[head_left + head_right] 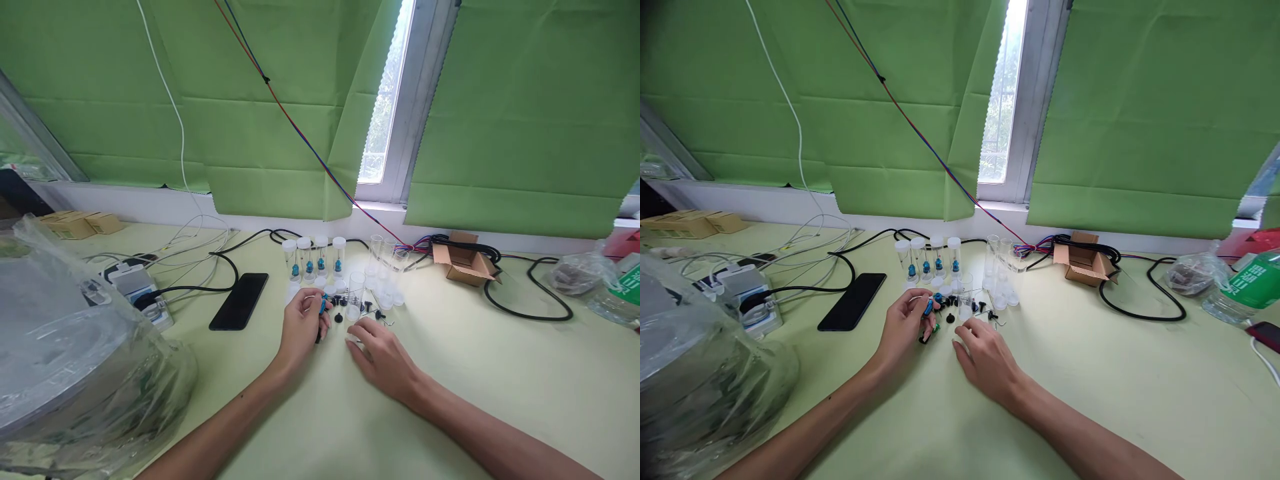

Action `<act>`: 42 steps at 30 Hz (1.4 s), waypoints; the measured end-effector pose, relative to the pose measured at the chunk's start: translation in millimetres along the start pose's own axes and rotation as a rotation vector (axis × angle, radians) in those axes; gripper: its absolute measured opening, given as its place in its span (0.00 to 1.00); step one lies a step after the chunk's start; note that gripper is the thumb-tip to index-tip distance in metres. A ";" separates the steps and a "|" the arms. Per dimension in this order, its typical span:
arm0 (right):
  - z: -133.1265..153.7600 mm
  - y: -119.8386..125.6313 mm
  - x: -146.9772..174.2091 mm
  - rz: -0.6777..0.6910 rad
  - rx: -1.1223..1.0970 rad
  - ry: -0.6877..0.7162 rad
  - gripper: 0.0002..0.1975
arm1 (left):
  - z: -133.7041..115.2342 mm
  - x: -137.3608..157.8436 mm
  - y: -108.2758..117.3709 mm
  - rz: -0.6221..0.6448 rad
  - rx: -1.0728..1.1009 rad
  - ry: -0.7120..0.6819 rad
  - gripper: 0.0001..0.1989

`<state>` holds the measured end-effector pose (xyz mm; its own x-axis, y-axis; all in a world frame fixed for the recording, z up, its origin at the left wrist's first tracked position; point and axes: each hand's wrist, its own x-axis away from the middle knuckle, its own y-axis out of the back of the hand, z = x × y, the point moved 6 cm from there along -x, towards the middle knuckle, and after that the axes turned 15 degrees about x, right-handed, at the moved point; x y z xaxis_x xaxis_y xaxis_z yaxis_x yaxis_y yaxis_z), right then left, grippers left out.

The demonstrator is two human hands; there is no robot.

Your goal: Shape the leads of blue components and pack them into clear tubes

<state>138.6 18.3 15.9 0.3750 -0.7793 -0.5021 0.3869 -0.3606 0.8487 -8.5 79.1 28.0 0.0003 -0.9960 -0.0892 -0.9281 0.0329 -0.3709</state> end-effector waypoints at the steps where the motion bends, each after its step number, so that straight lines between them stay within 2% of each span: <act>1: -1.3 0.3 0.5 -0.013 0.038 -0.024 0.06 | 0.5 0.2 -0.2 0.004 -0.002 0.004 0.11; 7: -7.4 -2.6 3.4 -0.033 0.184 -0.111 0.03 | 2.0 2.5 -2.1 0.016 0.004 0.035 0.12; 16: -12.8 -9.2 3.5 0.037 0.182 -0.147 0.04 | 1.9 5.4 -6.0 0.025 0.006 0.066 0.11; 27: -15.2 -11.3 3.6 0.059 0.208 -0.179 0.05 | 0.5 7.0 -8.3 0.023 -0.024 0.099 0.10; 36: -17.6 -7.3 2.6 0.034 0.244 -0.249 0.04 | 1.5 6.8 -7.3 0.022 -0.051 0.110 0.10; 42: -19.9 -3.9 2.8 -0.036 0.206 -0.273 0.05 | 2.0 5.1 -5.5 0.023 -0.059 0.103 0.10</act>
<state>154.9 27.7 7.9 0.1143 -0.8626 -0.4928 0.2073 -0.4644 0.8610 -2.6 74.0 27.7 -0.0572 -0.9984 -0.0001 -0.9477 0.0543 -0.3144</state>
